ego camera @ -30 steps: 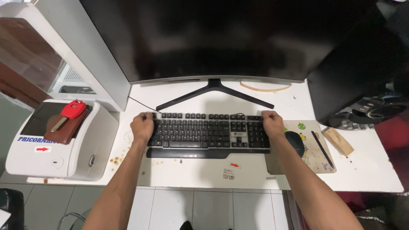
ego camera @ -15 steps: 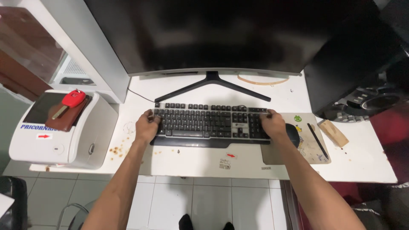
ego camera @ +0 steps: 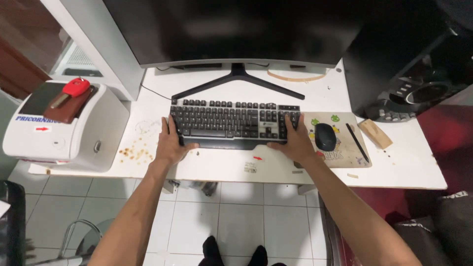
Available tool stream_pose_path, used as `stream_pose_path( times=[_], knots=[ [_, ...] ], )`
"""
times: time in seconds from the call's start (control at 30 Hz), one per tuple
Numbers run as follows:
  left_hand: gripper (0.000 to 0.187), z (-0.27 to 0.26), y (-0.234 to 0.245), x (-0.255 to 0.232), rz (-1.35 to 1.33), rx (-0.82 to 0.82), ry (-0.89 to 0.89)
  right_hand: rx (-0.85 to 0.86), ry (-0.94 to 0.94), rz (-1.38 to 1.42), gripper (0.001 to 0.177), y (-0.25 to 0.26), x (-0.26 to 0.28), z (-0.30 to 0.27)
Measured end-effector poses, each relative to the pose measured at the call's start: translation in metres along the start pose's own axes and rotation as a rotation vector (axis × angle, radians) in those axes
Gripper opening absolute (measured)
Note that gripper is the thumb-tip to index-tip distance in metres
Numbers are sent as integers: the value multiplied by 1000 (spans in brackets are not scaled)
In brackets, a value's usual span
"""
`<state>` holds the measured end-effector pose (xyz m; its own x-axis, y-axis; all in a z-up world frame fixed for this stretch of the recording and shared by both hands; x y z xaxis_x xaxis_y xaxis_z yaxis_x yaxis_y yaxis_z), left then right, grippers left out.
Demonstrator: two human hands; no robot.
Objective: Organize a desk by moving a hat, keyboard, and mouse, and sorting through various papers and envelopes.
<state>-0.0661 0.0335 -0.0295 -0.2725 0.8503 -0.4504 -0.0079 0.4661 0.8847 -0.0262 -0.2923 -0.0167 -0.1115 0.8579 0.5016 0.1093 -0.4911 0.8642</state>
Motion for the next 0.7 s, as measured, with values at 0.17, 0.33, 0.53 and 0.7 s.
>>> stream_pose_path(
  times=[0.17,0.33,0.53,0.7],
  knots=[
    [107,-8,-7,0,-27,-10,64,-97,89,-13,98,-8,-9,-1],
    [105,-7,-19,6,10,-12,112,33,-31,-78,94,-9,-9,1],
    [103,-20,-13,-9,-8,-22,144,-29,4,-34,98,-15,-18,5],
    [103,-16,-20,-8,-18,-74,156,-80,35,1,95,-13,-13,-4]
  ],
)
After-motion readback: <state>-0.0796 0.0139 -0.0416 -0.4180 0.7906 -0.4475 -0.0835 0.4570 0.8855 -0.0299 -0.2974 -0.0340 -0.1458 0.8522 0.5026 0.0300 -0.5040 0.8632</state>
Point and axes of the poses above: each hand's wrist, its own z-axis towards the middle knuckle, its own y-axis out of the back of the hand, x = y × z, the point moved 1 cm from there along z, towards the middle knuckle, and after that the axes turned 4 degrees about z, right-handed, at the moved point
